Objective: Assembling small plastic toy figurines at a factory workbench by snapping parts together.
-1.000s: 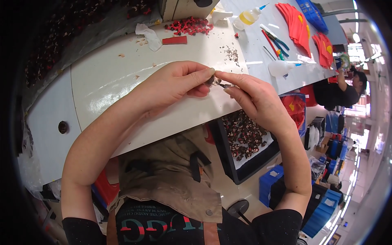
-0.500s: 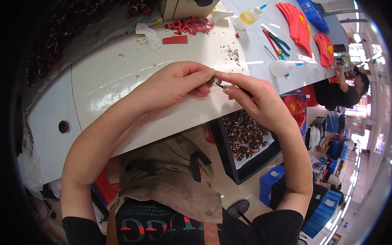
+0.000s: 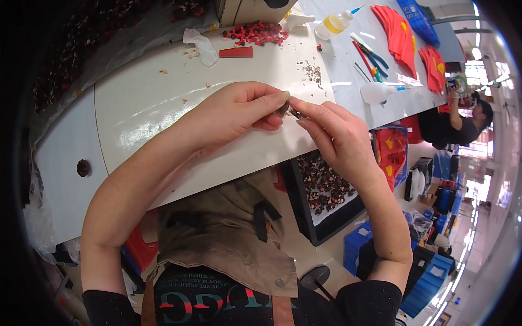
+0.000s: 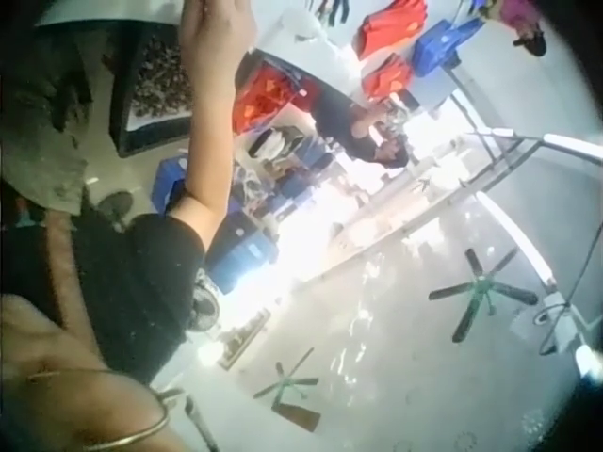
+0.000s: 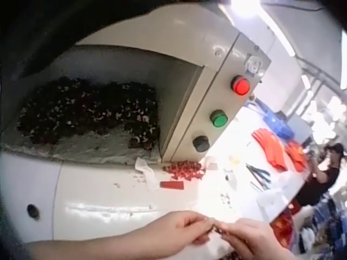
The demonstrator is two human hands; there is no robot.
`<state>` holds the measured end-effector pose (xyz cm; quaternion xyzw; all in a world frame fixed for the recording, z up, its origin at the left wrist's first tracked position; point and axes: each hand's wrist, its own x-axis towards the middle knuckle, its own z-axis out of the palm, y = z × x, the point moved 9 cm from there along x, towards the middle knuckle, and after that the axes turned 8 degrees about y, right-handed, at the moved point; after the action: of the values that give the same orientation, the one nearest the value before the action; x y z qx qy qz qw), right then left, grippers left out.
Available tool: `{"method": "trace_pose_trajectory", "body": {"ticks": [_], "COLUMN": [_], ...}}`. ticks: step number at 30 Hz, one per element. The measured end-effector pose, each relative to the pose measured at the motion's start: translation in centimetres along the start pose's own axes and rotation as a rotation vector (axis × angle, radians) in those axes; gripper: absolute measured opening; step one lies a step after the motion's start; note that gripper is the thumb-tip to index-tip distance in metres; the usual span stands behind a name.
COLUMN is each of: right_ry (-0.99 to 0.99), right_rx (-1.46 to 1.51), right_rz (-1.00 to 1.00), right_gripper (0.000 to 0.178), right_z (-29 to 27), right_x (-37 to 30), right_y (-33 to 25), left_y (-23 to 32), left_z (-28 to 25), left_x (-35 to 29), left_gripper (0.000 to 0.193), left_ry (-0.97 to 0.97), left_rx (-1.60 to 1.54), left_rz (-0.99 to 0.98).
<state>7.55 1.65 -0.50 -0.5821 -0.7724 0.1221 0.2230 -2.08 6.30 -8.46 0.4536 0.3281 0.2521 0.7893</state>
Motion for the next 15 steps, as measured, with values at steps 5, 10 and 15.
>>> {"method": "trace_pose_trajectory", "body": {"ticks": [5,10,15], "right_ry": [0.058,0.123,0.181], "right_rx": [-0.101,-0.22,-0.251], "right_rz": [-0.078,-0.198,-0.236], "right_gripper": [0.035,0.036,0.036], "right_z": [-0.4,-0.5,-0.5], "right_x": [0.1,-0.1,-0.4], "right_y": [-1.0,-1.8,-2.6], "left_y": [0.3,0.6,0.5], "left_z": [-0.1,-0.1,-0.2], "left_x": [-0.1,-0.6,-0.8], "left_gripper": [0.037,0.036,0.037], "left_ry": [0.008,0.013,-0.01], "left_rx": [-0.01,-0.05,-0.085], "left_rz": [-0.011,-0.031,-0.039]}}
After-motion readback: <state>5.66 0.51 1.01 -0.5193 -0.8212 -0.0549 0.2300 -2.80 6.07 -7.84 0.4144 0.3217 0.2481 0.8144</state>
